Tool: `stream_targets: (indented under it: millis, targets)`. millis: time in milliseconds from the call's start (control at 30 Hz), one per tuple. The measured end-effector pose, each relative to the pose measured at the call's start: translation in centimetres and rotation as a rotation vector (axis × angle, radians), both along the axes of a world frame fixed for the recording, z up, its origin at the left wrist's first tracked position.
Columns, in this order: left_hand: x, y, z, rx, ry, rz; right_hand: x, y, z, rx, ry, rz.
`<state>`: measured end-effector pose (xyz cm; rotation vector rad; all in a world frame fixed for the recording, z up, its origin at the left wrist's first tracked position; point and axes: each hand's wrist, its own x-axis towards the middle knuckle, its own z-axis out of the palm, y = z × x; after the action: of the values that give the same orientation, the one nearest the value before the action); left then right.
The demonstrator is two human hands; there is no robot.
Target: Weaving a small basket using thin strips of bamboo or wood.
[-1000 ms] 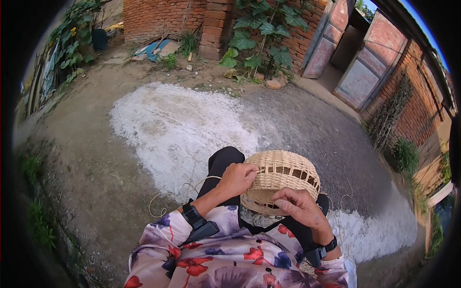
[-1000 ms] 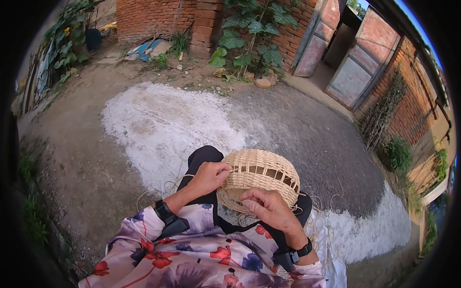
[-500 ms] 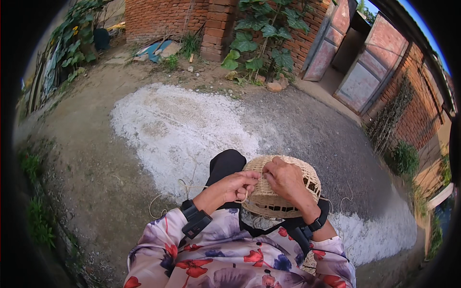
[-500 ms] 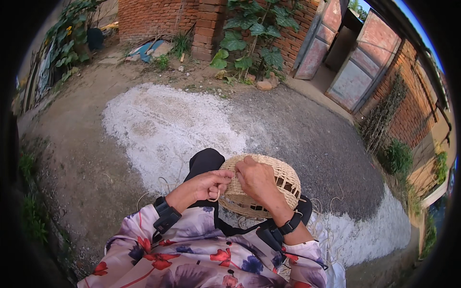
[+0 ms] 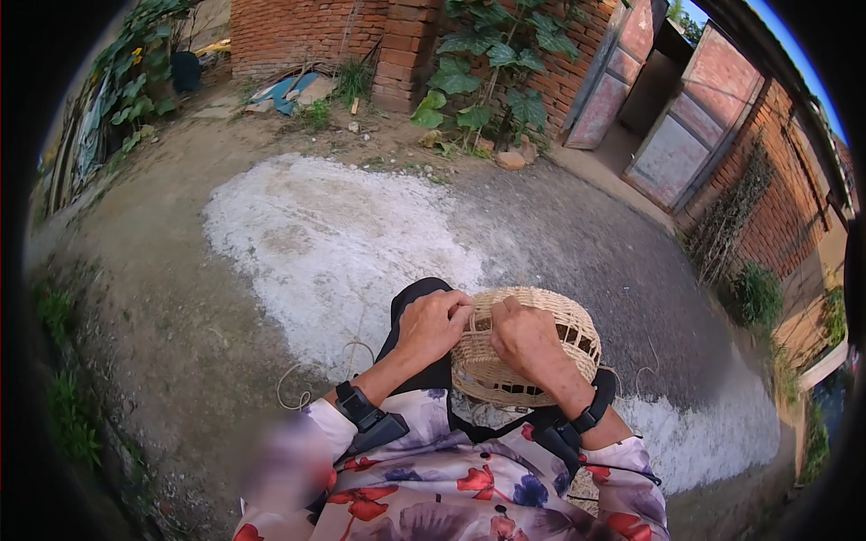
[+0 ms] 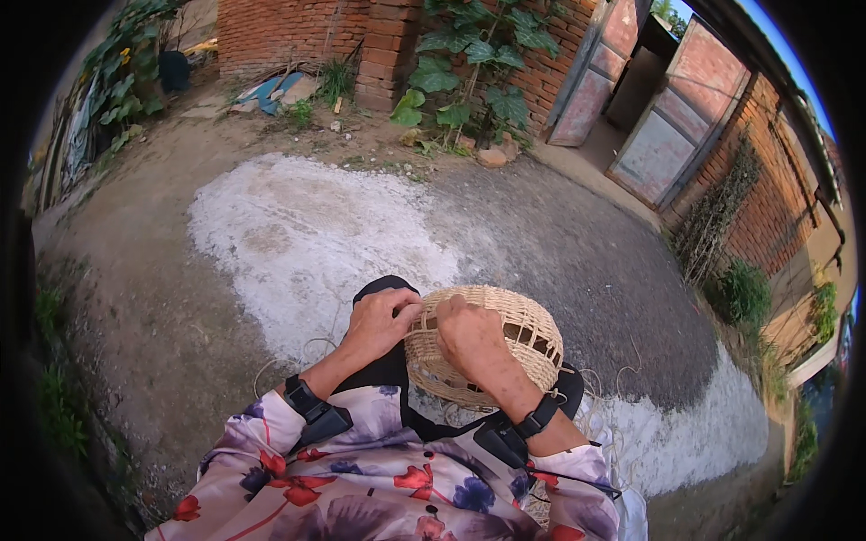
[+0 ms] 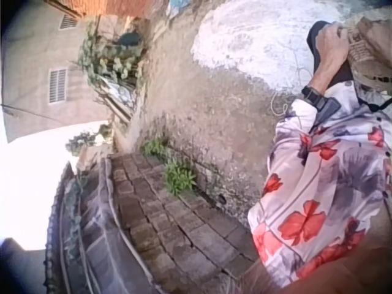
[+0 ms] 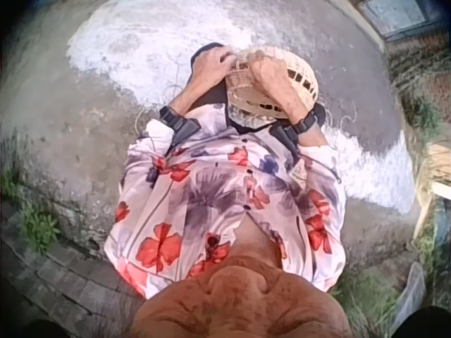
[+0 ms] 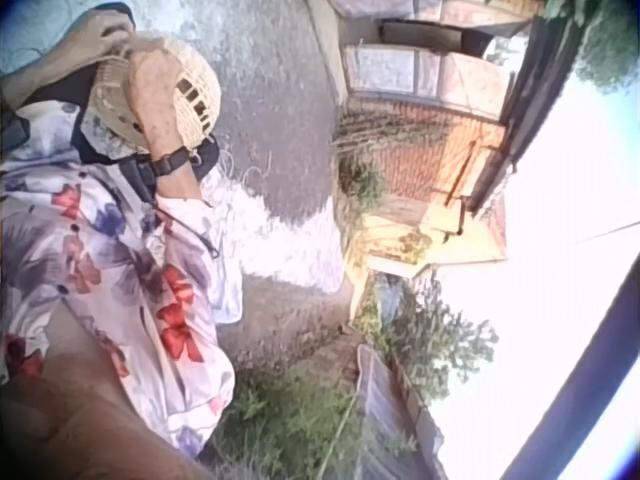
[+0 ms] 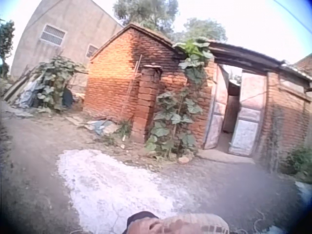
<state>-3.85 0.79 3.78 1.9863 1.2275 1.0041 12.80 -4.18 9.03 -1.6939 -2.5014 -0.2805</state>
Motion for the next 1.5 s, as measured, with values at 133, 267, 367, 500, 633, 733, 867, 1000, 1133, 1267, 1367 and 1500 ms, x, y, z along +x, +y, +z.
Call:
stream_targets:
  millis: [133, 267, 367, 500, 633, 733, 867, 1000, 1133, 1267, 1367, 1500]
  targets:
    - [0.2, -0.3, 1.5, -0.206, -0.428, -0.237, 1.4, -0.5, 3.8, 0.060, 0.269, -0.061]
    - [1.5, -1.9, 3.2, -0.713, -0.957, -0.498, 2.1, -1.2, 6.1, -0.029, 0.660, -0.104]
    - [1.4, -0.9, 1.0, -0.623, -0.889, -0.486, 3.1, -1.2, 4.6, -0.158, 0.742, -0.067]
    - [0.9, -0.9, 0.2, -0.432, -0.611, -0.405, 3.0, -0.6, 1.5, -0.125, 0.573, -0.046]
    - [1.1, -1.4, 0.6, -0.357, -0.432, -0.261, 2.7, 0.1, 0.1, 0.004, 0.408, 0.026]
    - [1.9, -1.5, 1.0, -0.262, -0.380, -0.215, 2.9, 0.2, 0.4, 0.002, 0.319, 0.009]
    - [2.6, -1.3, 0.3, 0.039, -0.238, -0.187, 3.5, -1.1, 2.1, -0.043, 0.676, -0.050]
    - [3.1, -1.9, 0.7, 0.005, -0.225, -0.178, 4.3, -1.9, 1.7, 0.016, 0.662, -0.075]
    - [3.8, -1.8, 0.4, 0.123, -0.219, -0.206, 4.0, -2.1, 1.3, 0.045, 0.551, -0.112]
    - [4.6, -1.7, 0.2, 0.382, -0.155, -0.207, 4.1, -2.1, 0.9, -0.026, 0.468, -0.106]
    - [5.0, -2.1, 0.1, 0.429, 0.066, -0.203, 4.2, -2.3, 0.7, -0.053, 0.479, -0.099]
    - [5.2, -2.4, 0.5, 0.413, 0.173, -0.211, 4.4, -2.3, 0.2, -0.121, 0.546, -0.134]
